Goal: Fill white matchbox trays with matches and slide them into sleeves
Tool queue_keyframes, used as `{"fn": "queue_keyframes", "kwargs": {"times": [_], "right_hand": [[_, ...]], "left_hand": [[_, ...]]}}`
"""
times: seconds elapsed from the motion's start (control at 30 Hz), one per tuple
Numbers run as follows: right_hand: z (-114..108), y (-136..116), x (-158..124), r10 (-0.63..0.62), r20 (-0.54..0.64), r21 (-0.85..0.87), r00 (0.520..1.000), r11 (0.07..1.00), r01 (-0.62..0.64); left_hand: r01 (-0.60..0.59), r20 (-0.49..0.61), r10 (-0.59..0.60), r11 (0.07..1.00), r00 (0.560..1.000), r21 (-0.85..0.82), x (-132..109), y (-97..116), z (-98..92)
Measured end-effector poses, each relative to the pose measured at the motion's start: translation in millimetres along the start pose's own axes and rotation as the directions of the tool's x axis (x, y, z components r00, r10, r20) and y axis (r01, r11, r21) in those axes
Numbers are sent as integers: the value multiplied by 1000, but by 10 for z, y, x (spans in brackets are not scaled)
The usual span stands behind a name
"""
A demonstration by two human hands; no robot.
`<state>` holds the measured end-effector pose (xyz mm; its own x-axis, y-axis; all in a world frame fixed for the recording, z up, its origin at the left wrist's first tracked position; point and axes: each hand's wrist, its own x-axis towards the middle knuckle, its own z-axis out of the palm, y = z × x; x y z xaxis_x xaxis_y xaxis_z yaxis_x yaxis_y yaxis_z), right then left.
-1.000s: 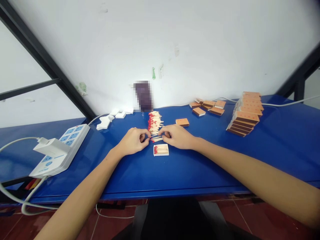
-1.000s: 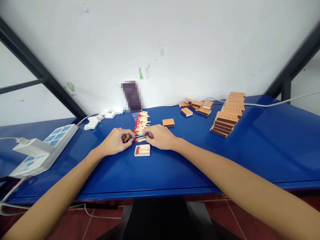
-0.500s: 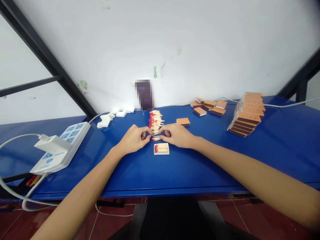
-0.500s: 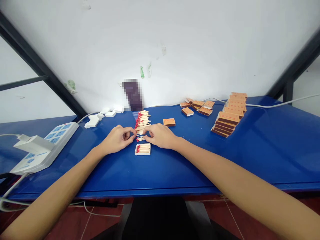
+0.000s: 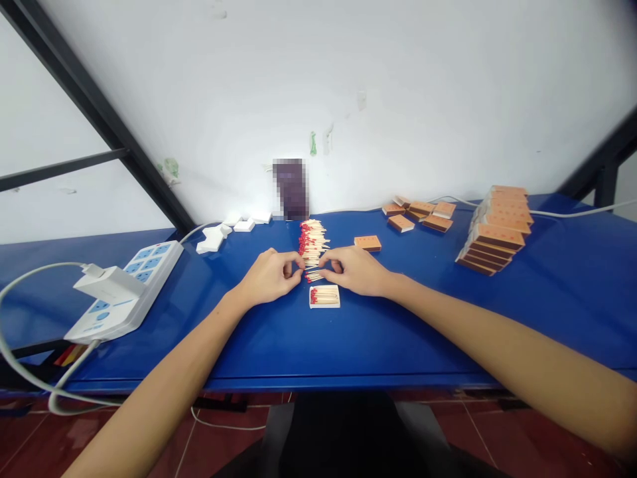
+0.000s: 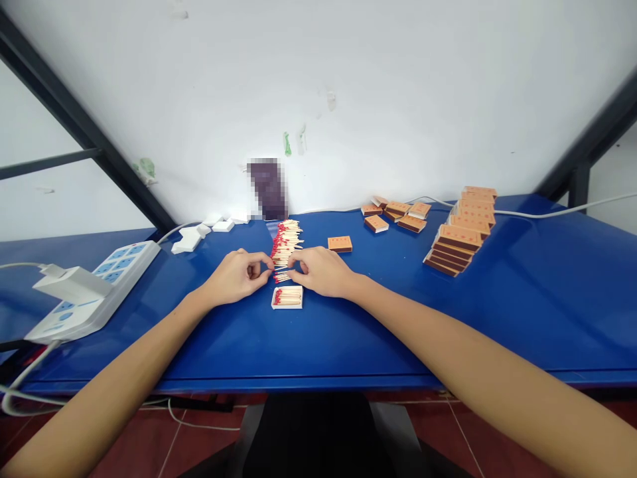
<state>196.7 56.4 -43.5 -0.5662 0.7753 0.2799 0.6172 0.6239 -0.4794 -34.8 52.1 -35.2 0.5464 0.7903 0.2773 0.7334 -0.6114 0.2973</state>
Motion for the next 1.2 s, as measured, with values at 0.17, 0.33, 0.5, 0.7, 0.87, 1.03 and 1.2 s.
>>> {"fn": "queue_keyframes", "kwargs": {"times": [0.17, 0.33, 0.5, 0.7, 0.87, 1.03, 1.2], "right_hand": [[2, -14, 14, 18, -6, -19, 1000, 1000, -18], [15, -13, 16, 17, -2, -59, 1000, 998, -17], [10, -14, 4, -6, -6, -49, 1000, 999, 5], [-8, -19, -6, -49, 14, -53, 999, 997, 50], [-16, -8, -11, -34, 23, -22, 999, 999, 35], [-13, 7, -13, -54, 30, -19, 998, 998, 55], [-15, 17, -15, -40, 26, 20, 999, 999, 40]], "left_hand": [[-14, 34, 15, 1000, 999, -26, -4, 13, 19], [-26, 45, 29, 999, 999, -46, -6, 15, 17], [-37, 71, 39, 999, 997, -40, -8, 30, -10], [-17, 37, 18, 1000, 999, -17, 0, 2, 1], [16, 10, -16, 1000, 1000, 10, -2, -38, 16], [66, -23, -66, 998, 998, 19, 1, -58, 12], [83, -25, -82, 997, 996, 5, 11, -57, 17]]}}
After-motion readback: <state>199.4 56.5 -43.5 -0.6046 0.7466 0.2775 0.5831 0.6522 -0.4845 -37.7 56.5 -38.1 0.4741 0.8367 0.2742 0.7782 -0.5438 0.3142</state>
